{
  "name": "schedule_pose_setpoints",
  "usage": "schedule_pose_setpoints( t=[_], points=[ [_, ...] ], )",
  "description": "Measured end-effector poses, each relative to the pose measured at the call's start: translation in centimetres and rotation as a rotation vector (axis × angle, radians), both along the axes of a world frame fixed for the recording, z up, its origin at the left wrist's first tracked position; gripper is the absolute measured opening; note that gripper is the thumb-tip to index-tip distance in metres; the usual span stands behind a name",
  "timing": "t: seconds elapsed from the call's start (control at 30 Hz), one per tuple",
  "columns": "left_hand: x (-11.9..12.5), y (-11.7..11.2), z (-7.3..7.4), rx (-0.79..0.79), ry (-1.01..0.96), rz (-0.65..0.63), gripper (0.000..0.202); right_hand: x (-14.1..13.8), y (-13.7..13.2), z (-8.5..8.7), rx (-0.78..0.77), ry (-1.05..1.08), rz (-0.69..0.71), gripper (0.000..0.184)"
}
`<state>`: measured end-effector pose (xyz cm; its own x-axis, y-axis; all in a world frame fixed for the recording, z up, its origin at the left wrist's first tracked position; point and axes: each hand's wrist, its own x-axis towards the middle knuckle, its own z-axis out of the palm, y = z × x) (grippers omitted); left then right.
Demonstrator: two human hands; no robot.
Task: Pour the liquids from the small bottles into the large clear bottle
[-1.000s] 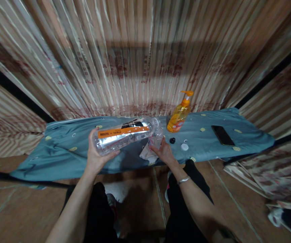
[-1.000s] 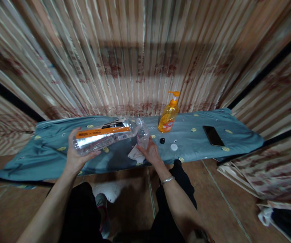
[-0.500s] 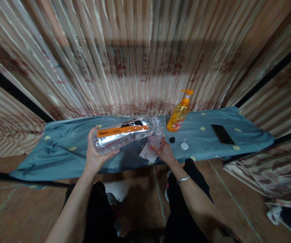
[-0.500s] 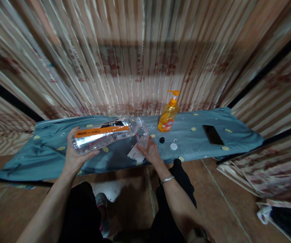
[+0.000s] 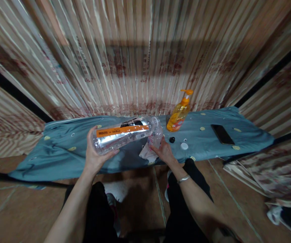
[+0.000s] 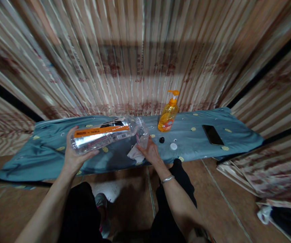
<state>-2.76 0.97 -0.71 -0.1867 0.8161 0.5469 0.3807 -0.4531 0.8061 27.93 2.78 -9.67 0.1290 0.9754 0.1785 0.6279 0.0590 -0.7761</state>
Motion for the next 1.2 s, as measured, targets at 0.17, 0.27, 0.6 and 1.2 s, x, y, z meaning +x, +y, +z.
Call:
schedule_pose_setpoints(
  t=[0.17,0.27,0.6,1.2],
  points=[
    [-0.1,0.0,-0.1,0.004,0.01,-0.01,0.114,0.0,0.0,0.0,-0.001,-0.022,-0.008,0.072],
    [-0.1,0.0,0.0,0.008,0.007,-0.003,0.113,0.0,-0.1,0.1,-0.042,-0.016,-0.015,0.077],
    [-0.1,0.1,0.0,0.016,0.012,-0.005,0.117,-0.2,-0.3,1.1,-0.088,-0.011,-0.02,0.08],
    [-0.2,0.1,-0.1,0.034,0.037,0.01,0.116,0.1,-0.1,0.5,-0.041,0.012,-0.006,0.08]
  ],
)
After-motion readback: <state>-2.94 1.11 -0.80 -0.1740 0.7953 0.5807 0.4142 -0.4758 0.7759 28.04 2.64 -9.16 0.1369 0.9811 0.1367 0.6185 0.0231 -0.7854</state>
